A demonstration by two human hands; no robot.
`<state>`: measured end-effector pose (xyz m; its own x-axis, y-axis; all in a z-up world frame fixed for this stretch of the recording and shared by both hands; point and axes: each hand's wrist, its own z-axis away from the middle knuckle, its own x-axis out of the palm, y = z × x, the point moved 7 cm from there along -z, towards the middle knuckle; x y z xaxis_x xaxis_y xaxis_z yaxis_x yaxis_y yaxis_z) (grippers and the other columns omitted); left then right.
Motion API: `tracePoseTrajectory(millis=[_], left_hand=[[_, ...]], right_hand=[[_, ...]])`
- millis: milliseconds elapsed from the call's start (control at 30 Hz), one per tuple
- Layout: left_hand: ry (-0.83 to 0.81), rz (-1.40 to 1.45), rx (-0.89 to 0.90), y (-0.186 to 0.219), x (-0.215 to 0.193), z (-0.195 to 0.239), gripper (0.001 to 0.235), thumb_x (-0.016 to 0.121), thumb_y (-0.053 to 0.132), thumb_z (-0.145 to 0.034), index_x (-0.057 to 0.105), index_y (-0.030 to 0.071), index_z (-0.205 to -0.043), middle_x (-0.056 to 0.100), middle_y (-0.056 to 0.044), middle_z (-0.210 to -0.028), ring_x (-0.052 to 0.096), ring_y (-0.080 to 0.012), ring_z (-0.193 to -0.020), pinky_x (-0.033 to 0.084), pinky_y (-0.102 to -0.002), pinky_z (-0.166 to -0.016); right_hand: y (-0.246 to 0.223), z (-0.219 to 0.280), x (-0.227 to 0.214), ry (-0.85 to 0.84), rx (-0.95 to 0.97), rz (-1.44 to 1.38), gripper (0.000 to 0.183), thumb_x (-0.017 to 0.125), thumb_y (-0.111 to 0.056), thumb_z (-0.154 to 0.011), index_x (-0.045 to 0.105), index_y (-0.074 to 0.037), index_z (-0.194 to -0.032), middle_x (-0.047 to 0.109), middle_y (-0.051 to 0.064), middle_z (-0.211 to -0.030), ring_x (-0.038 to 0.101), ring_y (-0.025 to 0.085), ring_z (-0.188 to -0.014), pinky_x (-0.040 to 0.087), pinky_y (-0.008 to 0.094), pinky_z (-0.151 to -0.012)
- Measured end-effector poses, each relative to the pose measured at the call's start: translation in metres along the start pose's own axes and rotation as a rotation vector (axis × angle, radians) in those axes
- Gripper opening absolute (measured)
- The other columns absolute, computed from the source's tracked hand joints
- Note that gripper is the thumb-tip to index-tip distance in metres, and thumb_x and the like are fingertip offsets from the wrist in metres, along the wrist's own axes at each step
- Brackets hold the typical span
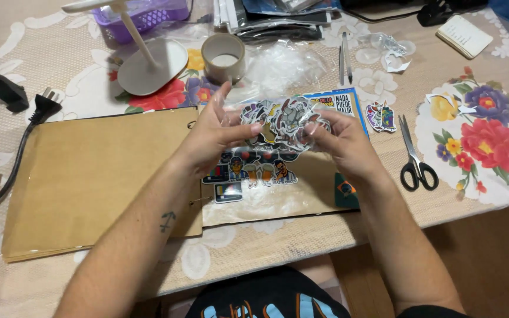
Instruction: Decorating a scrapbook by peeling and applying various stickers and trimming them with scissors.
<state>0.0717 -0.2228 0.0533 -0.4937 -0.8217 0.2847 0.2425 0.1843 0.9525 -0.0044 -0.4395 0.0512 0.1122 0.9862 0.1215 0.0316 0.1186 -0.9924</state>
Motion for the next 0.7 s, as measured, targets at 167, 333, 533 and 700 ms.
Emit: tracePoseTrajectory(millis=[167, 333, 533, 700], left_hand=[[0.058, 0.1, 0.083, -0.014, -0.004, -0.003, 0.114, 0.077, -0.006, -0.079, -0.003, 0.004, -0.159, 0.068, -0.031, -0.116, 0.073, -0.0337, -0.098, 0.065, -0.037, -0.077], [0.056, 0.161, 0.095, -0.027, -0.004, -0.003, 0.122, 0.084, 0.0, -0.076, -0.006, 0.003, -0.159, 0.067, -0.03, -0.12, 0.072, -0.0301, -0.1, 0.062, -0.04, -0.083], [0.197, 0.212, 0.161, -0.008, -0.01, 0.014, 0.109, 0.08, -0.009, -0.075, 0.012, 0.006, -0.159, 0.072, -0.019, -0.105, 0.074, -0.0197, -0.086, 0.064, -0.029, -0.07], [0.319, 0.264, 0.182, -0.045, -0.054, 0.006, 0.102, 0.08, -0.01, -0.076, 0.022, 0.009, -0.158, 0.073, -0.017, -0.102, 0.073, -0.0182, -0.084, 0.064, -0.028, -0.068]], right_hand=[[-0.031, -0.001, 0.0, 0.024, 0.018, 0.163, 0.024, 0.074, -0.014, -0.091, 0.072, -0.003, -0.113, 0.071, 0.004, -0.084, 0.069, 0.008, -0.075, 0.061, 0.023, -0.07], [-0.033, -0.014, 0.001, -0.006, 0.042, 0.08, 0.02, 0.069, -0.008, -0.095, 0.07, 0.001, -0.113, 0.07, 0.01, -0.083, 0.072, 0.015, -0.075, 0.066, 0.032, -0.066], [-0.038, -0.037, 0.021, -0.107, 0.08, 0.111, 0.015, 0.067, -0.01, -0.097, 0.069, -0.001, -0.108, 0.068, 0.009, -0.079, 0.071, 0.014, -0.075, 0.065, 0.033, -0.065], [-0.038, -0.056, 0.0, -0.068, 0.091, 0.127, 0.021, 0.065, -0.014, -0.099, 0.065, -0.001, -0.116, 0.072, 0.01, -0.088, 0.074, 0.018, -0.073, 0.066, 0.041, -0.07]])
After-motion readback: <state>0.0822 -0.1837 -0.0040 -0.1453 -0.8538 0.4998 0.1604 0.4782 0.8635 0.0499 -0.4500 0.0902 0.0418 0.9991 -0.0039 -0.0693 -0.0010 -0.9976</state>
